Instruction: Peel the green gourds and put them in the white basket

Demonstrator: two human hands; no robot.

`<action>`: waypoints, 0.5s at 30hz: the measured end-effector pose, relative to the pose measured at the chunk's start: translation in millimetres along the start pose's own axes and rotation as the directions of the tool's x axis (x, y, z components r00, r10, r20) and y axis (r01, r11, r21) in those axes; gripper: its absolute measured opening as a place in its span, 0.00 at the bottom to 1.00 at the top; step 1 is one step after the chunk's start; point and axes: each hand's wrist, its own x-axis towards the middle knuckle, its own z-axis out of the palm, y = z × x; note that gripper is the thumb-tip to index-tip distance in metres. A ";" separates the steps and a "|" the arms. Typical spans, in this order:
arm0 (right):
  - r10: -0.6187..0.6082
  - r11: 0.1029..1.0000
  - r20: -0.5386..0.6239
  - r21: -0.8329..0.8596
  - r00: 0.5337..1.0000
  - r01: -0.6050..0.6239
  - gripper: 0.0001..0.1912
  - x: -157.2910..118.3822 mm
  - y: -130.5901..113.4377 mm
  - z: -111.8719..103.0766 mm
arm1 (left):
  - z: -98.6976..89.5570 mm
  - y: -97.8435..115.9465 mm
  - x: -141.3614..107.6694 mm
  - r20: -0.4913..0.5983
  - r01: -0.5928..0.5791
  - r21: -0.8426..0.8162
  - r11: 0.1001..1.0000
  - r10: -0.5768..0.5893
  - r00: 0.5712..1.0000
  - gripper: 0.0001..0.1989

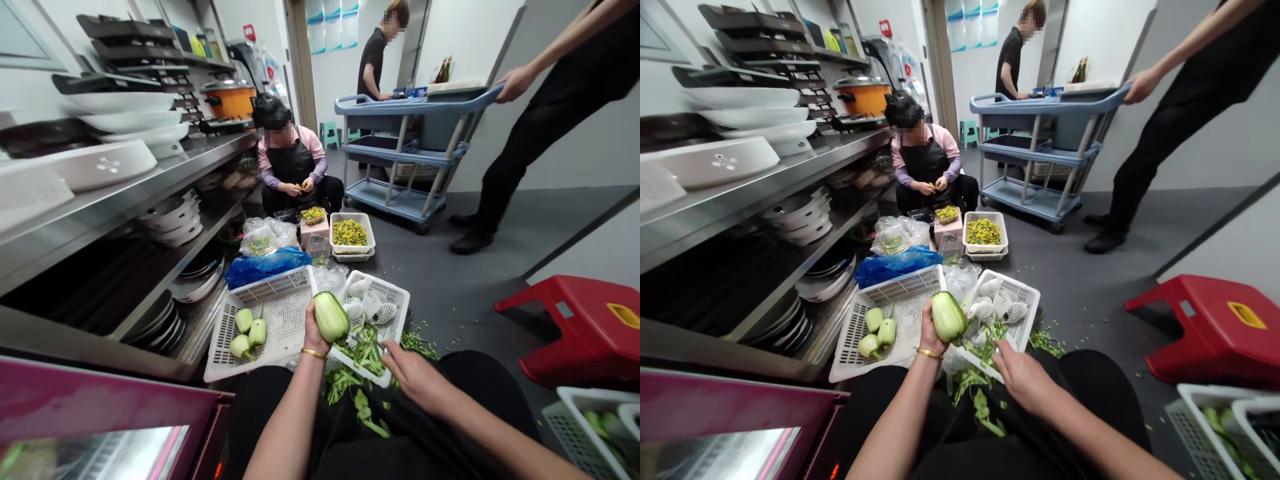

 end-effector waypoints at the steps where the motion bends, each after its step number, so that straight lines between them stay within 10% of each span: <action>1: -0.016 1.000 -0.049 0.015 0.999 0.016 0.17 9.3 -6.1 -11.4 | 0.4 -0.8 -1.5 0.041 0.027 0.019 0.999 -0.028 0.999 0.18; 6: -0.057 0.998 -0.139 0.016 0.989 0.060 0.14 46.7 -36.3 -37.6 | 1.0 -8.1 -6.5 0.086 -0.013 0.089 0.996 0.005 0.996 0.17; 15: 0.005 0.995 0.172 0.094 0.985 -0.021 0.14 -41.5 25.3 39.1 | -2.8 8.8 -1.8 0.015 0.021 -0.052 0.998 -0.021 1.000 0.23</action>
